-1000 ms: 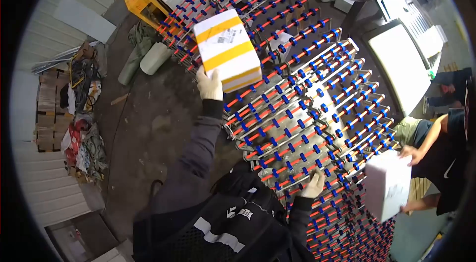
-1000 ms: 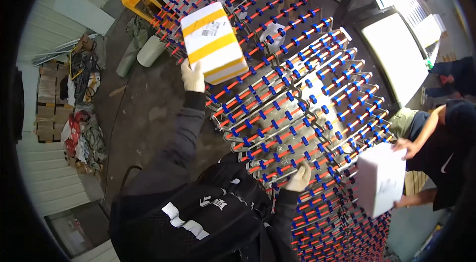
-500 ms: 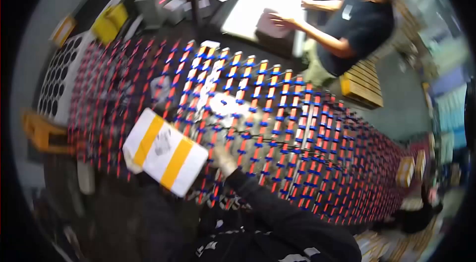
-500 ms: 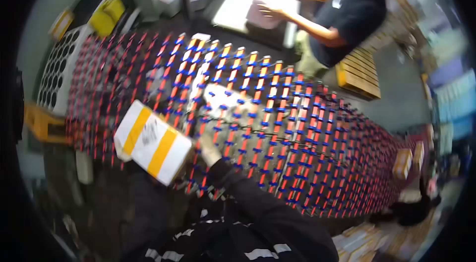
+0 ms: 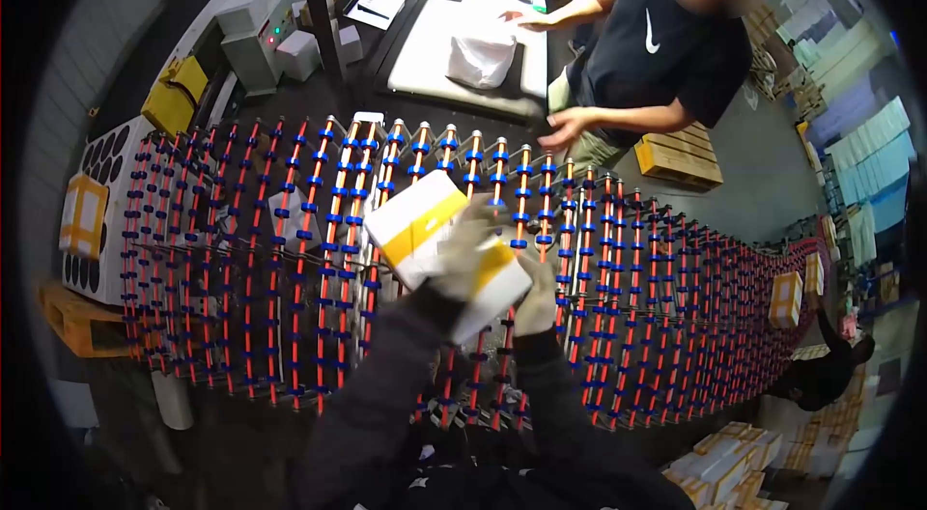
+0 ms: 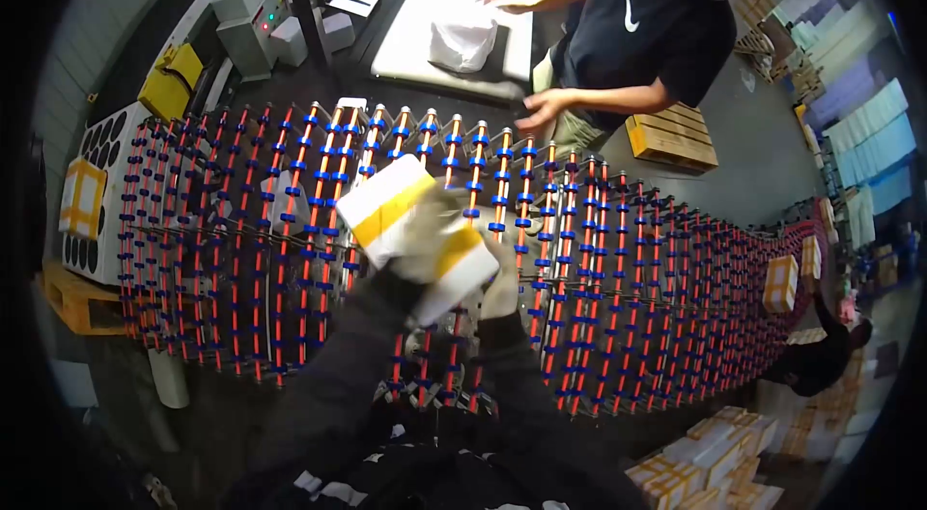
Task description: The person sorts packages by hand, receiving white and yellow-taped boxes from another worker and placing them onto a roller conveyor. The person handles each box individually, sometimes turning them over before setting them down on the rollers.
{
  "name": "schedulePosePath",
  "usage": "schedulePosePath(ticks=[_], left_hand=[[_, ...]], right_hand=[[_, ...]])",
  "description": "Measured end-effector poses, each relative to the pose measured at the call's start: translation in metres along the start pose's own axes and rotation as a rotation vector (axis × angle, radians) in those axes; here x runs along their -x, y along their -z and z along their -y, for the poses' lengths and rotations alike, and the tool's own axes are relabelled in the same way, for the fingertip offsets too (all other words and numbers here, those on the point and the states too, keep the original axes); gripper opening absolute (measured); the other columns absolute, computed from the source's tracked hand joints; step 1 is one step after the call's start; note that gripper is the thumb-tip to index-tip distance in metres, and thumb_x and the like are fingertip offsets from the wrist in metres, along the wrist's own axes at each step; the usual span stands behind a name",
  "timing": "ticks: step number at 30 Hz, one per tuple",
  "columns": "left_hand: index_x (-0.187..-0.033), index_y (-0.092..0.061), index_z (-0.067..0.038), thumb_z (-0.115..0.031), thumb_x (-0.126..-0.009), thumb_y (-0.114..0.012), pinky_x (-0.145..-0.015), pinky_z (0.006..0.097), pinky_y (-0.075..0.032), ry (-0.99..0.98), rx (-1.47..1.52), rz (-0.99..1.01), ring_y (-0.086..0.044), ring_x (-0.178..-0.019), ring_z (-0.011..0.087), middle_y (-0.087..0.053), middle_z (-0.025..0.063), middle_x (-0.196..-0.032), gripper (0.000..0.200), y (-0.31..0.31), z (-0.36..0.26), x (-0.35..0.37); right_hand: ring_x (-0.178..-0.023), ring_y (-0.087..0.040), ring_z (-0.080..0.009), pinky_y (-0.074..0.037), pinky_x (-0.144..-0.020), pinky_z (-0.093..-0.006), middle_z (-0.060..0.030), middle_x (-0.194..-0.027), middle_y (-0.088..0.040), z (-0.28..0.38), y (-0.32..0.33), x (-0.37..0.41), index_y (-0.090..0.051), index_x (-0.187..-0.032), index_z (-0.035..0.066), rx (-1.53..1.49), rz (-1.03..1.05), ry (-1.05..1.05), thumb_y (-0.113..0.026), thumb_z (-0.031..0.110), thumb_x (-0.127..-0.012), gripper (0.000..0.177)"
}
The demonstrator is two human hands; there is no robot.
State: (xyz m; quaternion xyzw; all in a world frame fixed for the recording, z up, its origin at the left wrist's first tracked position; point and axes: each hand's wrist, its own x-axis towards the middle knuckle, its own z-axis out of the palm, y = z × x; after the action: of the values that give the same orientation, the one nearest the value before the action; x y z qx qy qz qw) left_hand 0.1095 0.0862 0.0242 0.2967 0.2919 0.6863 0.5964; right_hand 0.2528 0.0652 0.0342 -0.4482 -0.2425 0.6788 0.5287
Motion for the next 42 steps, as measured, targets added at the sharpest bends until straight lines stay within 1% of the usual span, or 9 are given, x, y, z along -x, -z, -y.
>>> schedulePosePath(ticks=[7, 12, 18, 20, 22, 28, 33, 36, 42], left_hand=[[-0.122, -0.066, 0.002, -0.008, -0.088, -0.066, -0.096, 0.0383, -0.05, -0.51, -0.856, -0.17, -0.064, -0.106, 0.0288, -0.067, 0.0156, -0.112, 0.036, -0.093, 0.033, 0.045], [-0.125, -0.063, 0.003, -0.001, -0.083, -0.062, -0.102, 0.0436, -0.048, -0.508, -1.172, -0.419, -0.062, -0.116, 0.0349, -0.065, 0.0221, -0.121, 0.043, 0.033, -0.037, 0.147], [-0.139, -0.054, 0.005, -0.019, -0.093, -0.072, -0.111, 0.0443, -0.043, -0.575, -1.537, -1.917, -0.053, -0.131, 0.0361, -0.054, 0.0238, -0.143, 0.055, 0.2, -0.113, 0.304], [-0.139, -0.052, 0.006, -0.018, -0.091, -0.072, -0.114, 0.0463, -0.039, -0.612, -1.347, -2.109, -0.051, -0.132, 0.04, -0.054, 0.0253, -0.142, 0.057, 0.234, -0.141, 0.329], [-0.142, -0.05, 0.007, -0.022, -0.093, -0.072, -0.114, 0.0461, -0.038, -0.683, -1.181, -2.024, -0.05, -0.133, 0.0398, -0.053, 0.0255, -0.143, 0.061, 0.256, -0.168, 0.335], [-0.131, -0.059, 0.001, -0.022, -0.098, -0.063, -0.103, 0.0403, -0.047, -0.565, -0.716, -1.389, -0.056, -0.121, 0.0315, -0.058, 0.0212, -0.136, 0.041, 0.326, -0.252, 0.319], [-0.105, -0.069, 0.002, -0.021, -0.097, -0.053, -0.078, 0.0504, -0.053, -0.733, -2.32, -0.365, -0.067, -0.09, 0.0327, -0.07, 0.0147, -0.098, 0.029, 0.481, -0.26, 0.336], [-0.115, -0.066, 0.003, -0.022, -0.1, -0.063, -0.088, 0.0377, -0.05, -0.481, -0.87, -0.943, -0.06, -0.094, 0.0221, -0.064, 0.0103, -0.101, 0.03, 0.47, -0.189, 0.324], [-0.112, -0.065, 0.003, -0.009, -0.1, -0.055, -0.084, 0.0351, -0.052, -0.312, -1.092, -0.83, -0.063, -0.094, 0.021, -0.065, 0.012, -0.101, 0.02, 0.278, -0.101, 0.282]], right_hand=[[-0.122, -0.06, -0.0229, -0.046, -0.106, -0.0356, -0.0112, -0.132, -0.063, -0.06, 0.176, -0.065, -0.062, -0.132, -0.002, 0.921, 0.133, 0.496, -0.052, 0.021, -0.105, 0.037], [-0.103, -0.063, -0.0131, -0.046, -0.089, -0.0303, -0.0007, -0.119, -0.069, -0.086, 0.195, 0.027, -0.067, -0.128, 0.012, 0.401, -0.118, -0.37, -0.063, 0.041, -0.099, 0.041], [-0.08, -0.064, -0.0197, -0.05, -0.068, -0.0332, -0.0054, -0.093, -0.07, -0.125, 0.213, 0.05, -0.071, -0.105, 0.001, 1.569, 0.828, 0.417, -0.061, 0.031, -0.101, 0.032], [-0.077, -0.063, -0.0203, -0.05, -0.067, -0.0329, -0.0066, -0.095, -0.071, -0.155, 0.228, 0.035, -0.071, -0.107, 0.001, 0.955, 0.721, -0.092, -0.061, 0.032, -0.101, 0.033], [-0.074, -0.063, -0.0208, -0.05, -0.067, -0.0326, -0.0078, -0.096, -0.072, -0.157, 0.232, 0.033, -0.072, -0.109, 0.001, 0.335, 0.454, -0.523, -0.062, 0.033, -0.101, 0.035], [-0.108, -0.067, -0.0242, -0.055, -0.09, -0.0358, -0.0143, -0.117, -0.07, -0.101, 0.141, 0.041, -0.07, -0.118, 0.0, 1.042, 0.725, 0.057, -0.056, 0.022, -0.105, 0.029], [-0.117, -0.064, -0.0316, -0.053, -0.1, -0.0396, -0.0147, -0.117, -0.068, -0.133, 0.16, 0.035, -0.066, -0.115, 0.005, 1.512, 0.949, 0.569, -0.057, 0.013, -0.093, 0.025], [-0.111, -0.064, -0.0214, -0.051, -0.096, -0.0346, -0.0097, -0.116, -0.069, -0.147, 0.138, 0.035, -0.068, -0.121, 0.003, 1.27, 0.726, 0.219, -0.055, 0.024, -0.102, 0.03], [-0.108, -0.064, -0.0188, -0.05, -0.095, -0.0345, -0.0088, -0.117, -0.071, -0.204, 0.087, 0.029, -0.066, -0.127, 0.003, 0.772, 0.484, -0.32, -0.054, 0.037, -0.105, 0.042]])
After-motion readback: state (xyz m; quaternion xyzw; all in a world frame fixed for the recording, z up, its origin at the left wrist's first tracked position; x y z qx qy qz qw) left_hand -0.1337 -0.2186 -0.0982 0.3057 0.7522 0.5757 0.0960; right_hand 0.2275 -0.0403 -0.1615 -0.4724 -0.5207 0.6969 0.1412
